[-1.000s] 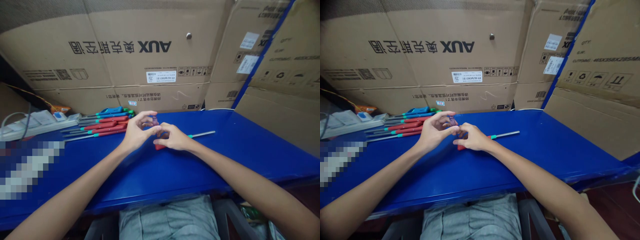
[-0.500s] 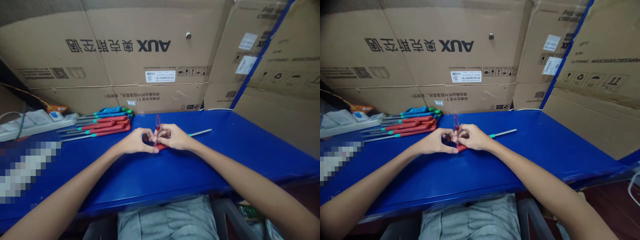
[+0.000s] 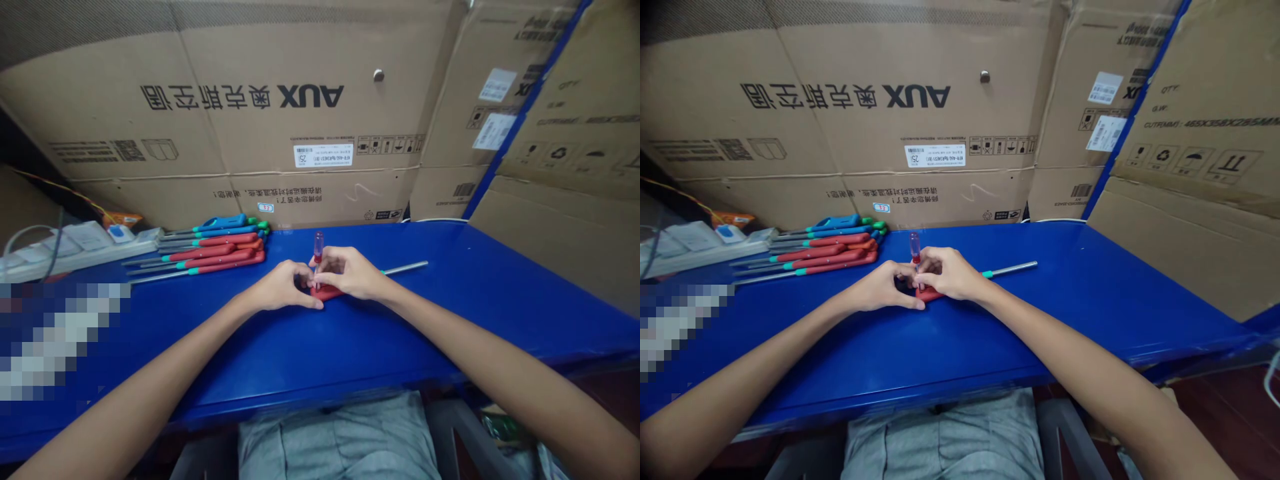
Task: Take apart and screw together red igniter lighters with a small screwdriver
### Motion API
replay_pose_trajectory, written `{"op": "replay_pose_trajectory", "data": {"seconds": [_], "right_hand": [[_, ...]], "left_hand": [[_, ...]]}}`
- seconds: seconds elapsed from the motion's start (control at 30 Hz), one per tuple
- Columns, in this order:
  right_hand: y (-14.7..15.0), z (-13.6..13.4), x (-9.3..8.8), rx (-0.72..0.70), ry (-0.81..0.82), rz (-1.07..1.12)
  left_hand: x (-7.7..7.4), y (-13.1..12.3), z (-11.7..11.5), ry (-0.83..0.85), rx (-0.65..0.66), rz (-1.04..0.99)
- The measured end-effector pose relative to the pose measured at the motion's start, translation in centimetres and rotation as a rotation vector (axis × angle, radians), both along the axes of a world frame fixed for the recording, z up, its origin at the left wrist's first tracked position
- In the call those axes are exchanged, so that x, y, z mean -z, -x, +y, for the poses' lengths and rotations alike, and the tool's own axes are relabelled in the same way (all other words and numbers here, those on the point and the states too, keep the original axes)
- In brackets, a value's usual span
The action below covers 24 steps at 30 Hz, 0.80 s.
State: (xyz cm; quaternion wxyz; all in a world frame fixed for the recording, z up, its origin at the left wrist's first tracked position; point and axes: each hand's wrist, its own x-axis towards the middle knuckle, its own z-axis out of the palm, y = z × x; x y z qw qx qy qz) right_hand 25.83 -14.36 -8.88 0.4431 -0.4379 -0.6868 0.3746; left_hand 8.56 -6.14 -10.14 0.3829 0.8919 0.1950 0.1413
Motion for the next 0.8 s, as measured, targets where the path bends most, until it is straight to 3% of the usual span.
{"op": "replay_pose_trajectory", "data": {"seconds": [0.27,0.4,0.5,0.63,0.8], "right_hand": [[0.4,-0.2,-0.2,-0.028,-0.023,0.055],[-0.1,0.1,-1.1,0.144,-0.010,0.096],[-0.5,0.2,-1.4,0.253,0.022,-0.131],[-0.5,-0.1,-0.7,0.245,0.023,-0.587],[0.0,-0.3,0.1,0.290,0.012,-0.753]], "left_hand": [[-0.3,-0.1,-0.1,0.045,0.050,-0.013],[-0.5,0.0,0.0,0.029,0.039,0.030],[-0.7,0.1,0.0,-0.043,0.060,0.047],[-0.9,0.2,-0.5,-0.248,0.148,0.082],[-1.0,0.6,-1.2,-0.486,0.121,0.191]]}}
